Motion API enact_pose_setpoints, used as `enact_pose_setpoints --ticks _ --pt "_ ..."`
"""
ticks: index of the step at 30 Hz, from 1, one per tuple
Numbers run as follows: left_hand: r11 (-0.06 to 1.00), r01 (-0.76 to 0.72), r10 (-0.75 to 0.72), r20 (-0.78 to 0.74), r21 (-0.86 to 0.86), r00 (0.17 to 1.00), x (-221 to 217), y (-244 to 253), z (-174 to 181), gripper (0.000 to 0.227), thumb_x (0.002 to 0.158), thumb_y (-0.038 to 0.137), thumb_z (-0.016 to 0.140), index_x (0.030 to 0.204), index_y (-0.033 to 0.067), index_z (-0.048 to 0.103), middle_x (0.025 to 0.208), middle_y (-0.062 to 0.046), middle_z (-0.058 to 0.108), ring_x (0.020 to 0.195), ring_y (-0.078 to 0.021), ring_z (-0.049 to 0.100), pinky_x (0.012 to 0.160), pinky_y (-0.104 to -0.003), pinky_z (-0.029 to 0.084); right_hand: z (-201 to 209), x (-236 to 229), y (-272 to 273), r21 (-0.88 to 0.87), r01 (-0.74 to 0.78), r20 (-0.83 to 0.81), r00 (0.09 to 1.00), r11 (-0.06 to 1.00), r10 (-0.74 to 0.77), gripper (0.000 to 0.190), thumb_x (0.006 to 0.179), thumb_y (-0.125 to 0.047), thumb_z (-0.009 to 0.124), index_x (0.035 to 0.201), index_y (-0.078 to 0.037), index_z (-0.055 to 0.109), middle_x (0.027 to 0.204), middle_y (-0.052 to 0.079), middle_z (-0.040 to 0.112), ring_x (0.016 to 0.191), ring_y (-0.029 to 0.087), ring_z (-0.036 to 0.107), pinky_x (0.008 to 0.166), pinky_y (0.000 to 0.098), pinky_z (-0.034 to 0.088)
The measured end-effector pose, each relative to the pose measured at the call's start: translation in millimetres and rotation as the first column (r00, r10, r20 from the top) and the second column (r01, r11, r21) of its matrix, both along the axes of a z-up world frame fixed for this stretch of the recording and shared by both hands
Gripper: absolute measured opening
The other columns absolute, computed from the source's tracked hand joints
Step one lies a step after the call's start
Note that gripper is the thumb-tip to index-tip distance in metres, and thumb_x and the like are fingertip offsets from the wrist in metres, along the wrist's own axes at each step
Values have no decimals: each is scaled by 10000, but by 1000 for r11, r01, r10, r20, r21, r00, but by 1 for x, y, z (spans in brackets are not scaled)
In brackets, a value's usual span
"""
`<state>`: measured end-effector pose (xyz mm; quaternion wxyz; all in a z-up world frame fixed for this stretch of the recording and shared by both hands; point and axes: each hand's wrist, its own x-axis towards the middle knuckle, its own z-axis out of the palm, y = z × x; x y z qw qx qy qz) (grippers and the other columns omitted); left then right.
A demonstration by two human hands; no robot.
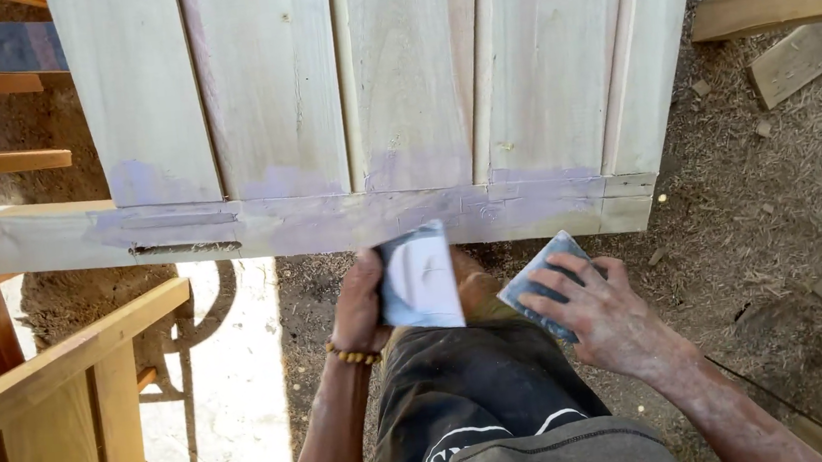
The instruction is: Applying wood filler to a wooden tabletop and smoothing it out using spatulas.
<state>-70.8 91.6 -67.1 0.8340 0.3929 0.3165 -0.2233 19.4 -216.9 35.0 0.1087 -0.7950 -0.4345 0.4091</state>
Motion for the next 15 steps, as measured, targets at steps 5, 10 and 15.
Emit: enact_pose_setpoints --ticks 5,10,15 --pt "940 -294 284 -80 -174 955 -33 44 24 772 1082 551 305 1519 -72 438 1406 -215 652 1136 -320 657 1001 -498 493 -15 -13 30 52 517 227 827 854 -515 871 577 -140 899 1368 -219 543 1419 69 460 1391 317 351 1098 612 291" --pt "776 -602 582 -155 -189 799 -36 41 2 739 1046 531 323 1516 -38 376 1504 -204 508 1375 -346 514 1151 -624 400 -38 -11 58 75 632 361 704 771 -612 844 619 -80 860 1396 -212 558 1456 45 465 1425 305 369 1091 586 324" --pt "650 -724 727 -88 -233 681 -19 48 -2 644 1096 474 381 1546 13 380 1535 -148 466 1433 -331 421 1209 -675 351 -56 -14 68 109 629 403 680 770 -612 890 587 -59 857 1413 -204 561 1454 62 468 1422 311 381 1082 585 332"
